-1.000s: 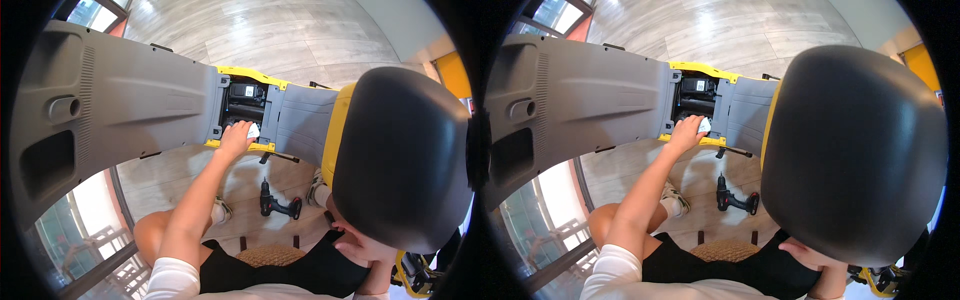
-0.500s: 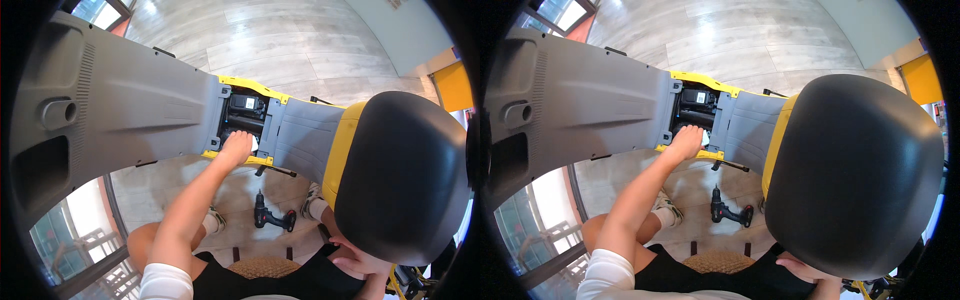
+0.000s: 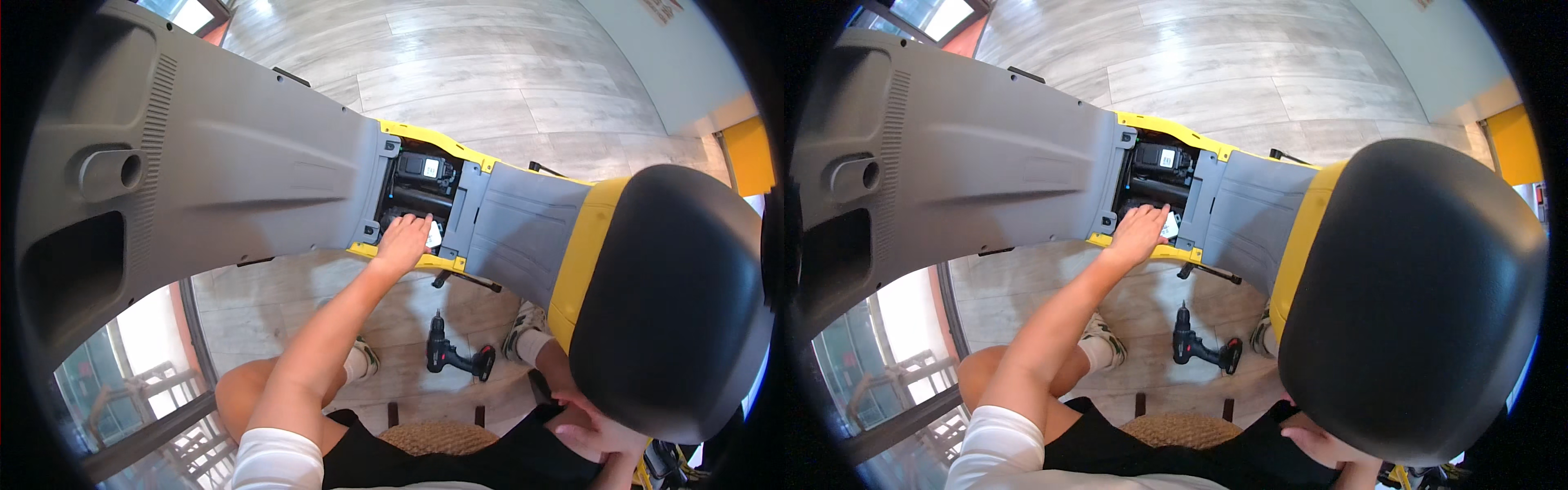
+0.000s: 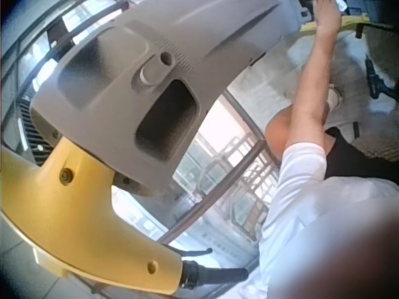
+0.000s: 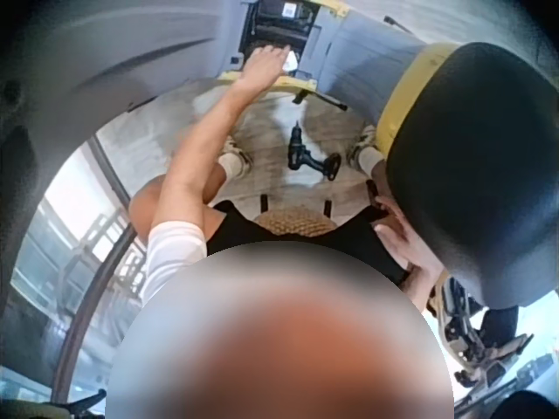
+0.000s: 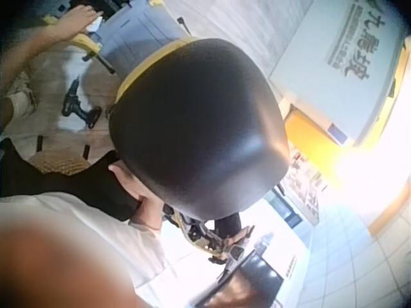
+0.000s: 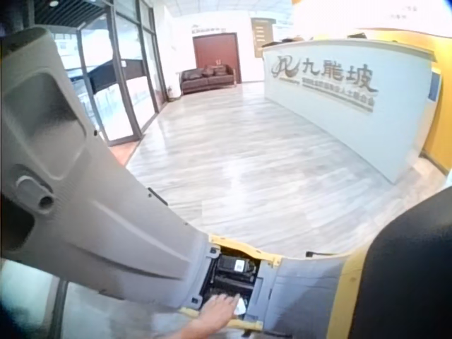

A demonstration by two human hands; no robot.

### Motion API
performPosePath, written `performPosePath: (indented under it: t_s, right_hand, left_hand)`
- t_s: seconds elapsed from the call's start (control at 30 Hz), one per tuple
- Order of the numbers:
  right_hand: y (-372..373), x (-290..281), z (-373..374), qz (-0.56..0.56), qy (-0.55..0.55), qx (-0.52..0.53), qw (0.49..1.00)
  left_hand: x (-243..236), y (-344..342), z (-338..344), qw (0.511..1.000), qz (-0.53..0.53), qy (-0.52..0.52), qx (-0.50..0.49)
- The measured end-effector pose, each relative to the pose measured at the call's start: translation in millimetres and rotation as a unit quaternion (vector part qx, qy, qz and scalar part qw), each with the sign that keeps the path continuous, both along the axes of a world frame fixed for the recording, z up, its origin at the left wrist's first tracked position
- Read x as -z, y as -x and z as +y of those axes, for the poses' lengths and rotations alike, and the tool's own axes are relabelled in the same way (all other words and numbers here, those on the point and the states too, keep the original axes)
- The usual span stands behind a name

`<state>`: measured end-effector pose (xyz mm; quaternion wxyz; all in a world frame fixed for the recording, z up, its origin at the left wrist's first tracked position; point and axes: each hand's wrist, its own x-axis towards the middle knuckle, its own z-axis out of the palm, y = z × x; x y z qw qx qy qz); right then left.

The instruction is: The person is repairing the electrical wiring inside a yellow electric scooter using hands and a power drill.

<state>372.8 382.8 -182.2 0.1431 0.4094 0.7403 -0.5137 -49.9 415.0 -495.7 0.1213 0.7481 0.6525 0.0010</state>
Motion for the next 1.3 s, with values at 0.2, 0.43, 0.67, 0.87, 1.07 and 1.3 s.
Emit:
performPosePath:
  t_s: [0.2, 0.43, 0.67, 0.87, 1.07, 1.3]
  right_hand:
    - [-7, 10, -8, 0.045, -0.024, -0.017, 0.999]
    - [-14, 18, -13, 0.075, -0.025, -0.045, 0.996]
    - [-18, 19, -14, 0.062, -0.06, -0.088, 0.992]
    - [-12, 7, -8, 0.049, 0.022, -0.052, 0.997]
    - [-1, -3, 0, 0.056, -0.007, -0.088, 0.994]
    - [-2, -4, -6, -0.006, 0.007, -0.002, 1.0]
  left_hand:
    - [-4, -5, -12, 0.989, -0.115, -0.068, -0.063]
    - [-20, 20, -20, 0.959, -0.176, -0.101, -0.198]
    - [-18, 44, -6, 0.919, -0.196, -0.172, -0.296]
    - [-23, 42, 22, 0.904, -0.202, -0.166, -0.339]
    - [-22, 32, 39, 0.912, -0.133, -0.129, -0.365]
    - [-30, 28, 51, 0.924, -0.08, -0.061, -0.368]
